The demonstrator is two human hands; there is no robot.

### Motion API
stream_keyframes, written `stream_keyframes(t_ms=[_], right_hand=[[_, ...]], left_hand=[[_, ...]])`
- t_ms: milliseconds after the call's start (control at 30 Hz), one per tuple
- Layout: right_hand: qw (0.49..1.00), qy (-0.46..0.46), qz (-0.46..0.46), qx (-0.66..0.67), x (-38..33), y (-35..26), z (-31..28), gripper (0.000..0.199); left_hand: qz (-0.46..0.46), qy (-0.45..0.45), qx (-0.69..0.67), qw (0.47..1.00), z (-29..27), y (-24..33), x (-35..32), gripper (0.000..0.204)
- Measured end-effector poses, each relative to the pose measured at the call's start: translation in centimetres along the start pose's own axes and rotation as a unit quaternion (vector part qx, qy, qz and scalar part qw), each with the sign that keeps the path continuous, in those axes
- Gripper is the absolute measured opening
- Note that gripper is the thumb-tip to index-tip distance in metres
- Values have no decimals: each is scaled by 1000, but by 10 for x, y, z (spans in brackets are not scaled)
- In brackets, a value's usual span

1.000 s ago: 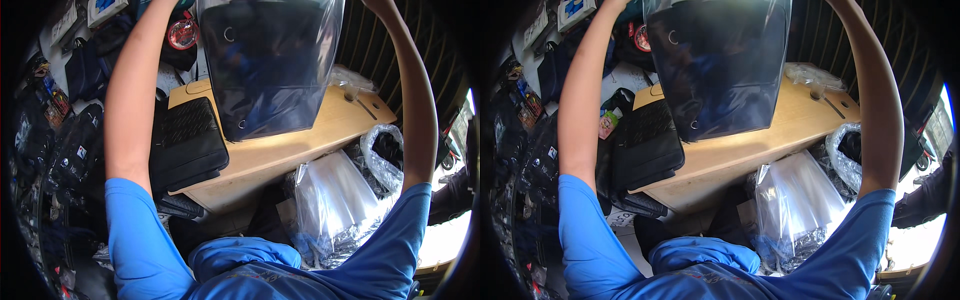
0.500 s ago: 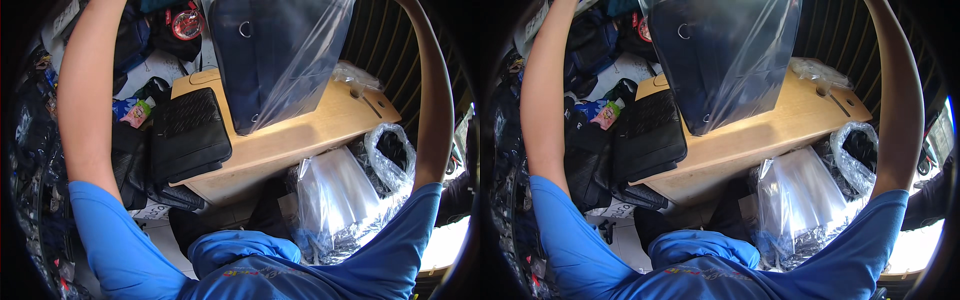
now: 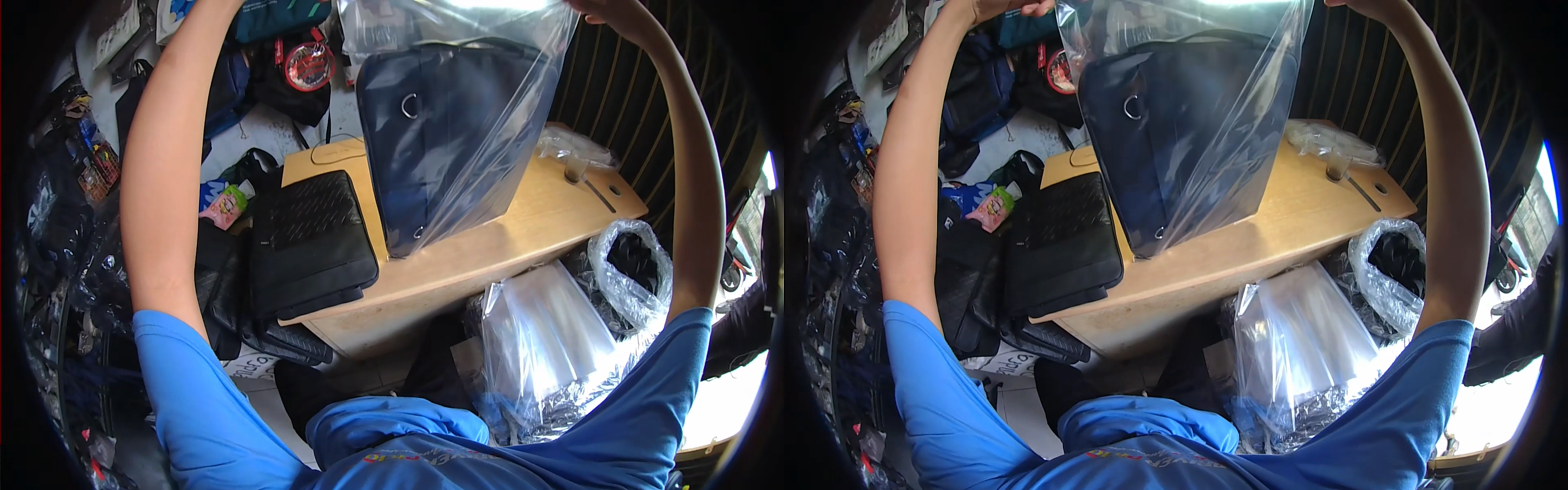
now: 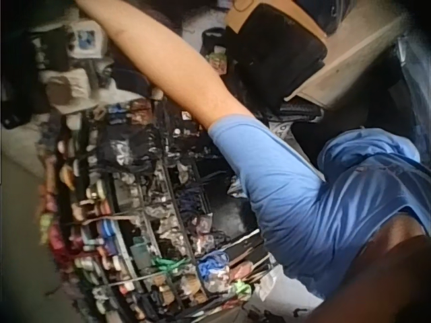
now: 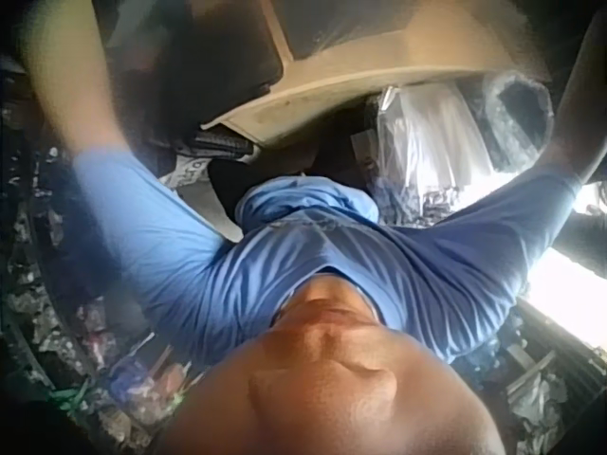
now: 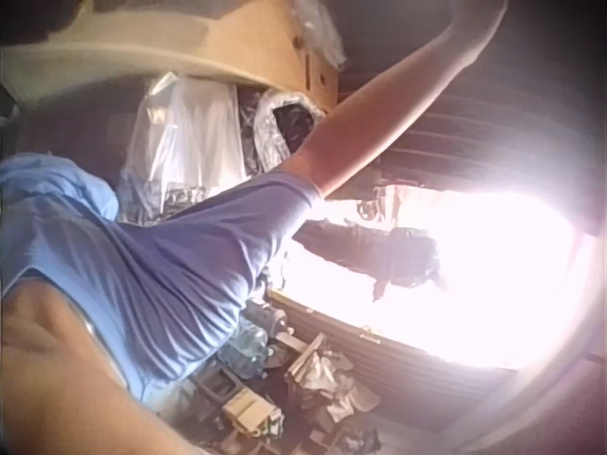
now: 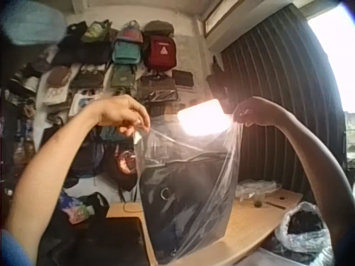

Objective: The person places black laptop sleeves into plastic bags by hand and then stacks them on a table or in a larger bag.

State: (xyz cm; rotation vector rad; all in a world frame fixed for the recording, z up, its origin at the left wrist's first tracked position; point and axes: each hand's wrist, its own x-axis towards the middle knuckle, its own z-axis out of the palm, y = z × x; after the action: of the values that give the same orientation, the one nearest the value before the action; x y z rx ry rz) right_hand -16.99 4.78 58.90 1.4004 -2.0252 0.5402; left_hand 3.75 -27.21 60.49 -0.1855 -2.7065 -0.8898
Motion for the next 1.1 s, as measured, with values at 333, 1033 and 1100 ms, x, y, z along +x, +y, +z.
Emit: stream_keyframes(t_ms=[333,1033,1100], right_hand=[[994,-59,39,-89,12,5,3,22],[993,-69,-18,98,-7,55,-8,27],[992,-65,-69,77,-5,60,0,28]], left_hand=[[19,-22,-14,999,-9,2,-13,21],[129,154,-6,980,9,-30,-13,20],[124,172,-18,977,8,-34,-15,21]])
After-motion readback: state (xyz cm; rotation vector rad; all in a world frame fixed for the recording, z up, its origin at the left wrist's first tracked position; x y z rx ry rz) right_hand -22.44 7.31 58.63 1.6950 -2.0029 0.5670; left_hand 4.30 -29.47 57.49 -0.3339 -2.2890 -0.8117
